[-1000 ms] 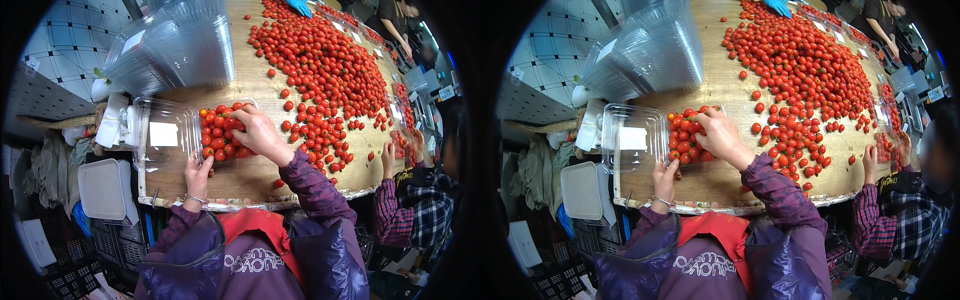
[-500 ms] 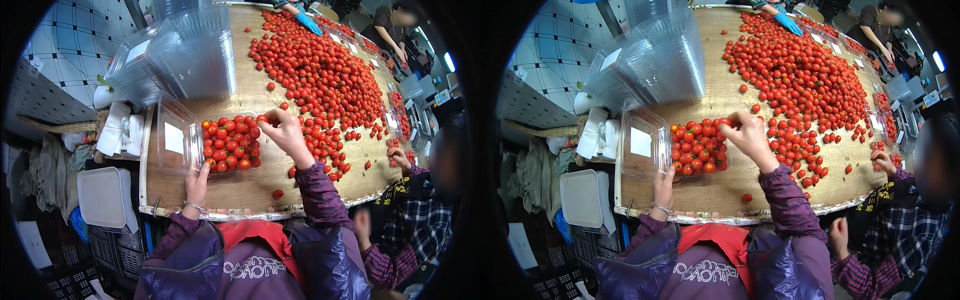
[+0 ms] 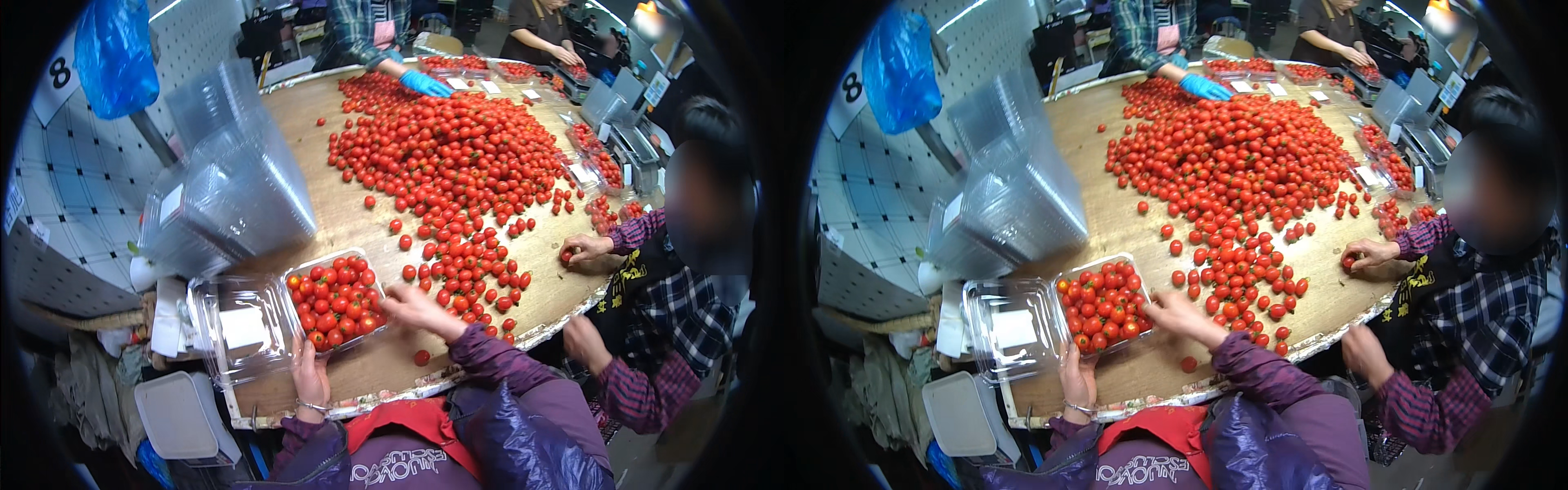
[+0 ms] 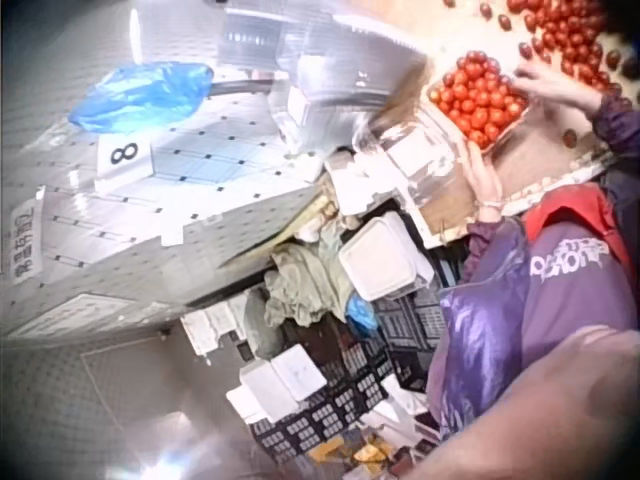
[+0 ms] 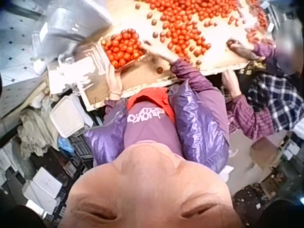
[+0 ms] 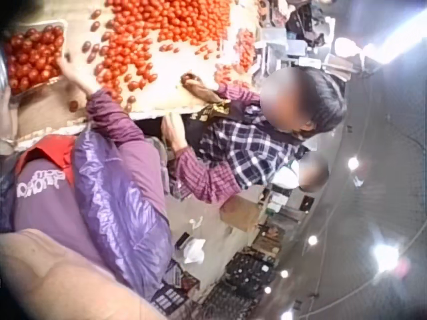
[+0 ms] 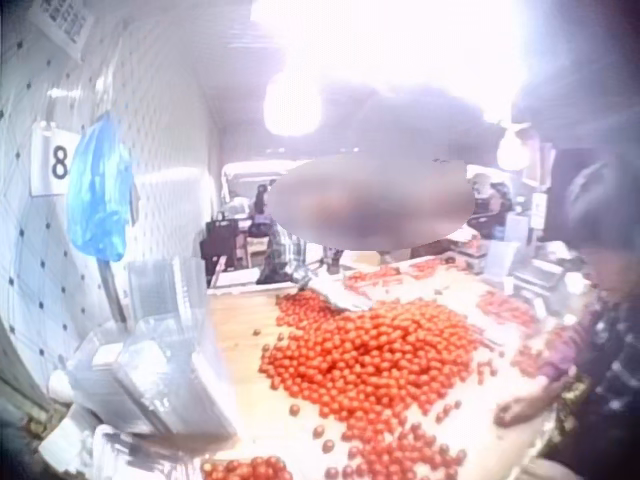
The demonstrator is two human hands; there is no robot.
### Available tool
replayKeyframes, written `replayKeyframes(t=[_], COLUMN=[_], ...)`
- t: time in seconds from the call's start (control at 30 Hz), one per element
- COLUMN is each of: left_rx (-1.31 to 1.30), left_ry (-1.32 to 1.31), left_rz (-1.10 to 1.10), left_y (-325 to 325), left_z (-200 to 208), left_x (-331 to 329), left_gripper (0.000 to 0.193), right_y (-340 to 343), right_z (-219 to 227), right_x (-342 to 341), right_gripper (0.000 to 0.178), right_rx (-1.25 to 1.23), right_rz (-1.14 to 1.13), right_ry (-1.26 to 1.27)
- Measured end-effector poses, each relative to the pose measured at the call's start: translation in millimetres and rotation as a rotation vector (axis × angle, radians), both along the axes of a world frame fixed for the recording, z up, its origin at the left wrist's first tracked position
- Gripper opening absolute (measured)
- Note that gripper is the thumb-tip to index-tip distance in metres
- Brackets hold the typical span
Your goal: The person sorts cherry tomatoes on a large table and places them into clear plastic containers. They repeatedly pick tomatoes from a pile, arrange them in containers, and set the filled containers aside while continuing the process.
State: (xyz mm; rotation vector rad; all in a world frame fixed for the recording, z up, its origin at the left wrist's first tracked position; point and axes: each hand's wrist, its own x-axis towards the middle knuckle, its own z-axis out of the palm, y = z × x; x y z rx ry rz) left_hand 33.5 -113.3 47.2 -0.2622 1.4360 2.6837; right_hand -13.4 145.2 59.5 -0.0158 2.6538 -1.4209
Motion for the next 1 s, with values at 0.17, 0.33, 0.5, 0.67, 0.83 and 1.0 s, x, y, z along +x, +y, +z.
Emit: replayKeyframes(t=[0.17,0.33,0.5,0.67,0.83,1.0], left_rx=[0.013,0.151,0.185,0.102,0.019,-0.02], left_ry=[-0.012,0.022,0.028,-0.023,0.003,0.129], left_rz=[0.006,-0.15,-0.281,-0.446,-0.619,-0.687], left_y=[1,14,52,82,126,161], left_z=[-3,25,51,48,72,72], left_x=[-5,10,13,3,-22,-55], left_gripper=[0.045,0.055,0.062,0.064,0.07,0.081], right_y=[-10,12,46,71,92,120], right_z=[-13,15,23,4,32,43], right_x=[2,25,62,99,121,110], right_gripper=[0.056,0.026,0.038,0.058,0.065,0.067], right_rx=[-0.179,-0.829,-1.272,-1.521,-1.576,-1.664], right_rz=[-0.126,-0.121,-0.264,-0.209,-0.253,-0.32], right_ry=[-0.064,-0.171,-0.231,-0.304,-0.066,0.173])
